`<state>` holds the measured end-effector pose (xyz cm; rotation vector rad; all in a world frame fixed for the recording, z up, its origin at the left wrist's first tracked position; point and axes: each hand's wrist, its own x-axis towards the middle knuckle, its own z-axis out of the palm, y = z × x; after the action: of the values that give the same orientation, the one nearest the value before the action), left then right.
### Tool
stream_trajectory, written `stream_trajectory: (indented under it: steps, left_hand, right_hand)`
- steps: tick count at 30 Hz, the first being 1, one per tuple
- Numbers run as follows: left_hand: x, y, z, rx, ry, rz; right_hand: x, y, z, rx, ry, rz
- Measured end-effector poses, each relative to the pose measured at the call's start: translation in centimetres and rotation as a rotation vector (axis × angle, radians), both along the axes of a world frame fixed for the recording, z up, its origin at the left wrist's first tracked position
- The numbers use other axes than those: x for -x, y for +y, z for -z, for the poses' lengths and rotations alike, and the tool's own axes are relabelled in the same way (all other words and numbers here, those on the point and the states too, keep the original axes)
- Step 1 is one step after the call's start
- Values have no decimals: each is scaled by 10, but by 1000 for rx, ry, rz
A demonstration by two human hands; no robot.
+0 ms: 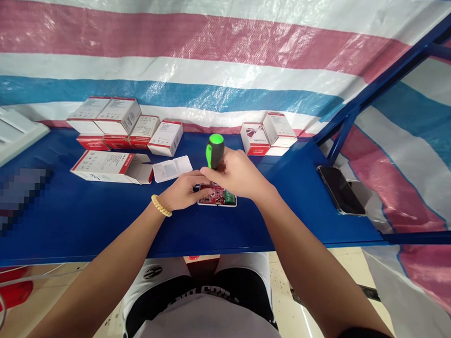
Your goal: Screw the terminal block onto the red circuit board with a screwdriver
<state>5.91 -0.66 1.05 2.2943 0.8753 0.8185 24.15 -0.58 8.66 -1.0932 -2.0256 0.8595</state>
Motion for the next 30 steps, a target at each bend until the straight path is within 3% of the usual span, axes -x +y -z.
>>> stream_trajectory:
  steps: [7,15,22,30]
  left_hand:
    - [-2,3,5,25,40,-20]
    - [-3,-1,3,-33,162,14]
    - [-3,-3,4,-27,261,-9]
    - [-4,-1,4,-38,279,-30]
  right_hand:
    - [6,1,-13,178,164,82]
    - [3,-4,-12,36,10,116]
    - [1,-4,-14,-90,-278,46]
    - [0,-5,-14,-106,-320,27]
